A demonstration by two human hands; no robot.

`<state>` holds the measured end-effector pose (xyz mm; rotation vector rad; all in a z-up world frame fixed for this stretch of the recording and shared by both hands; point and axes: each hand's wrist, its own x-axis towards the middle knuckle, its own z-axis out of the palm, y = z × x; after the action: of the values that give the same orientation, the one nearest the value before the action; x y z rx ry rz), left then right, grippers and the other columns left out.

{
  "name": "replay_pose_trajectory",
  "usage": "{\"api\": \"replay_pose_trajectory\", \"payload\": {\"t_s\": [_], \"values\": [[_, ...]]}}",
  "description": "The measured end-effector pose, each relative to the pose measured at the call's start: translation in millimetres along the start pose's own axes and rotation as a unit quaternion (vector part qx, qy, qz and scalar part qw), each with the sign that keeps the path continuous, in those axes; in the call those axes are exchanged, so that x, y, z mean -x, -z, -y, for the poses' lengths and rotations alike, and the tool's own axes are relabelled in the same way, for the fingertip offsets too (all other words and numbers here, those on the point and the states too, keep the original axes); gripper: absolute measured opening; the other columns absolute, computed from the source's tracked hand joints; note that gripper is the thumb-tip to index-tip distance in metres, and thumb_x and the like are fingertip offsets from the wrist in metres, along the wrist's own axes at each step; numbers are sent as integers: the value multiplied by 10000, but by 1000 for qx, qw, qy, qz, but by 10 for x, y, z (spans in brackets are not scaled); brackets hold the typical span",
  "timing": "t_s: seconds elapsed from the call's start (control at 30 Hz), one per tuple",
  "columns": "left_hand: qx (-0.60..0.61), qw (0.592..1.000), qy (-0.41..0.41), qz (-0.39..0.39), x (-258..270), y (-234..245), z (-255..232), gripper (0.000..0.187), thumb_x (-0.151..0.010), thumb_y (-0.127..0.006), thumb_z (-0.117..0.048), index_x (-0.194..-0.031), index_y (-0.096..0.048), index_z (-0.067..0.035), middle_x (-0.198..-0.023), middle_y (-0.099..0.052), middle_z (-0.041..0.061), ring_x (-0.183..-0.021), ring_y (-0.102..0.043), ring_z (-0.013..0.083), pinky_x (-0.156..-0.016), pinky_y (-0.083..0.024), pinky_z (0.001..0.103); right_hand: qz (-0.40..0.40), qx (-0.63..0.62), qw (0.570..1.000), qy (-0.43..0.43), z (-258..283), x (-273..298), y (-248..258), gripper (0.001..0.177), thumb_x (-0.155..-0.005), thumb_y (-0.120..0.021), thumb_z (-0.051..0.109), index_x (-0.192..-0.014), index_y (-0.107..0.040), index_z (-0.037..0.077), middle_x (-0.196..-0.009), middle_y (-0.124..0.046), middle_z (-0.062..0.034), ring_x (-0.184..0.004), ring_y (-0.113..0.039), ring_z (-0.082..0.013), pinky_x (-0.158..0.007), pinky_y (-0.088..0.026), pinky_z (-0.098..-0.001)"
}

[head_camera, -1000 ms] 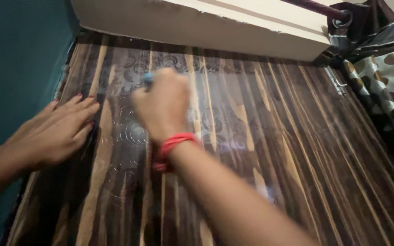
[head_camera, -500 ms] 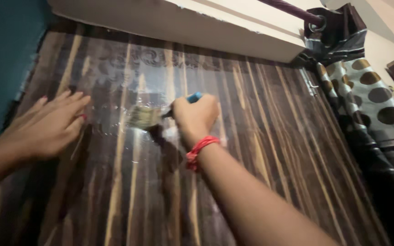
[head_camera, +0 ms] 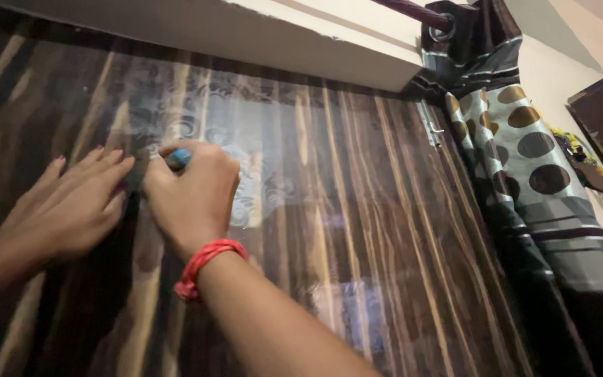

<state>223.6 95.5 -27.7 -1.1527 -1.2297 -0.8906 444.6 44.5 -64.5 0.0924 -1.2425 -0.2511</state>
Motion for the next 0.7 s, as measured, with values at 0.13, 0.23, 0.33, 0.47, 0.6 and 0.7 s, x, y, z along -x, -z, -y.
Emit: {"api": "replay_pose_trajectory", "payload": {"t_s": [0.13,0.23,0.33,0.47,0.6,0.7], "values": [[55,997,-25,-56,-104,-137,-234,613,-968,-410,-314,-1542,-374,-101,-1642,-307,95,-1564,-169,231,-1275,-87,488,-68,-54,987,-133,-389,-160,204,138,-695,-732,136,-777,-807,55,-694,-758,-142,-654,-764,-220,-669,-597,-333],[26,999,-9,-17,-106,-146,-425,624,-967,-388,-316,-1560,-328,-131,-1648,-262,67,-1541,-137,220,-1247,-44,495,-86,-28,980,-175,-714,-283,603,128,-647,-746,128,-726,-806,46,-658,-755,-112,-615,-744,-185,-627,-588,-334],[8,1000,-13,2,-74,-148,-629,648,-952,-376,-323,-1573,-310,-151,-1672,-233,55,-1527,-132,217,-1224,-44,500,-91,68,985,-131,-841,-518,1021,158,-693,-712,146,-659,-749,-4,-617,-723,-180,-601,-751,-250,-660,-581,-369],[-26,999,-37,18,-17,-142,-855,647,-948,-382,-348,-1563,-318,-155,-1650,-214,69,-1531,-129,233,-1224,-52,507,-76,178,977,-88,-698,-827,1375,177,-673,-723,137,-604,-693,-23,-641,-701,-247,-662,-737,-358,-717,-566,-438],[-52,997,-21,49,-22,-70,-977,608,-974,-363,-374,-1539,-285,-166,-1661,-190,51,-1540,-120,234,-1222,-67,523,-43,268,962,-20,-508,-867,1619,145,-672,-721,118,-649,-706,-25,-735,-705,-265,-737,-729,-410,-723,-572,-476],[-115,993,-29,26,-47,-1,-918,744,-891,-408,-336,-1603,-263,-174,-1685,-190,73,-1515,-127,235,-1216,-56,516,-9,271,962,37,-429,-803,1626,140,-711,-698,120,-692,-716,-17,-736,-713,-258,-730,-747,-387,-731,-592,-458]]}}
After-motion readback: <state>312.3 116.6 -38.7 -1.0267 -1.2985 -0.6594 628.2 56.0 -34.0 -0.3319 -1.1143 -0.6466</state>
